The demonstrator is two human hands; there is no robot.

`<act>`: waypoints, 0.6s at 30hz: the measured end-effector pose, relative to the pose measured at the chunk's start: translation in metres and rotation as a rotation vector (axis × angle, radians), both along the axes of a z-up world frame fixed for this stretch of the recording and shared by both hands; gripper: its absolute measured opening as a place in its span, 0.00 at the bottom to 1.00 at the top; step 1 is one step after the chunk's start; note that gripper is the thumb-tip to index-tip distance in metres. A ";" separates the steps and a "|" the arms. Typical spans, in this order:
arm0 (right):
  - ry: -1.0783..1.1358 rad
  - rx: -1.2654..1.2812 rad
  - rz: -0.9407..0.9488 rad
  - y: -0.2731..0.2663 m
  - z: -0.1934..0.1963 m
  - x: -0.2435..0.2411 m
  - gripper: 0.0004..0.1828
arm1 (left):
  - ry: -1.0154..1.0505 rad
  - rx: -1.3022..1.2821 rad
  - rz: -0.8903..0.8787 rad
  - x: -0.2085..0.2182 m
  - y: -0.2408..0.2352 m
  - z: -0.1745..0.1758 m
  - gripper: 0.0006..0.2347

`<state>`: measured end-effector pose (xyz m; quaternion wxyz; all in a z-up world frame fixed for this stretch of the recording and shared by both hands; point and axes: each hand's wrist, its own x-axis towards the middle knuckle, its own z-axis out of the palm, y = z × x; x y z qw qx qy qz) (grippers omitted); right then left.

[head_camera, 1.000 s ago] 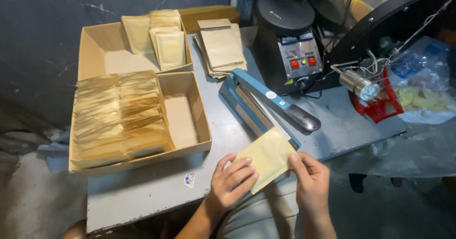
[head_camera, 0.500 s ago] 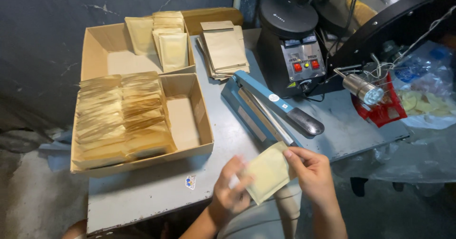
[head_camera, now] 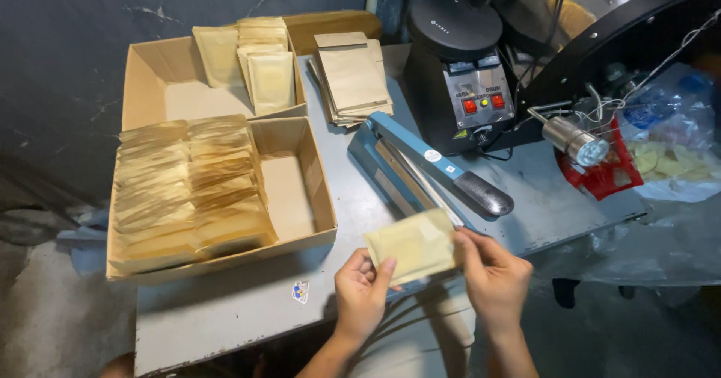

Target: Sealing paper pouches with a heat sealer and organizing them into a box

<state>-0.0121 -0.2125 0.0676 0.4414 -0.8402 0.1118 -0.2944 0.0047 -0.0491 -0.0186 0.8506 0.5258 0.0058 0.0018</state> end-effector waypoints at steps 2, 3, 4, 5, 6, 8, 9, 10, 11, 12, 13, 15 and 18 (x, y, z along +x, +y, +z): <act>-0.133 -0.109 -0.066 -0.003 0.004 0.000 0.06 | 0.011 -0.044 0.034 0.013 -0.004 -0.007 0.07; -0.265 -0.218 -0.129 -0.005 0.007 0.000 0.02 | 0.023 -0.088 0.071 0.019 -0.006 -0.011 0.07; -0.263 -0.218 -0.126 -0.004 0.012 0.000 0.02 | 0.025 -0.088 0.074 0.024 -0.007 -0.012 0.07; -0.358 -0.293 -0.140 -0.004 0.018 0.000 0.03 | 0.060 -0.100 0.056 0.030 -0.009 -0.014 0.07; -0.452 -0.367 -0.154 -0.005 0.024 -0.001 0.04 | 0.095 -0.112 0.038 0.035 -0.011 -0.015 0.06; -0.462 -0.446 -0.088 -0.018 0.025 0.006 0.11 | 0.114 -0.126 0.040 0.040 -0.017 -0.011 0.06; -0.475 -0.521 -0.016 -0.024 0.025 0.011 0.18 | 0.129 -0.140 0.050 0.044 -0.019 -0.009 0.06; -0.476 -0.522 -0.018 -0.030 0.021 0.016 0.18 | 0.128 -0.140 0.047 0.044 -0.021 -0.006 0.06; -0.490 -0.579 0.050 -0.035 0.017 0.021 0.18 | 0.145 -0.141 0.055 0.045 -0.023 -0.003 0.07; -0.503 -0.636 0.118 -0.041 0.012 0.026 0.19 | 0.162 -0.143 0.063 0.046 -0.024 0.001 0.09; -0.502 -0.636 0.119 -0.038 0.014 0.025 0.19 | 0.162 -0.143 0.063 0.046 -0.024 0.003 0.09; -0.447 -0.617 0.150 -0.031 0.018 0.024 0.13 | 0.192 -0.123 0.064 0.046 -0.023 0.008 0.08; -0.496 -0.542 0.103 -0.020 0.015 0.025 0.08 | 0.232 -0.131 0.087 0.050 -0.025 0.005 0.10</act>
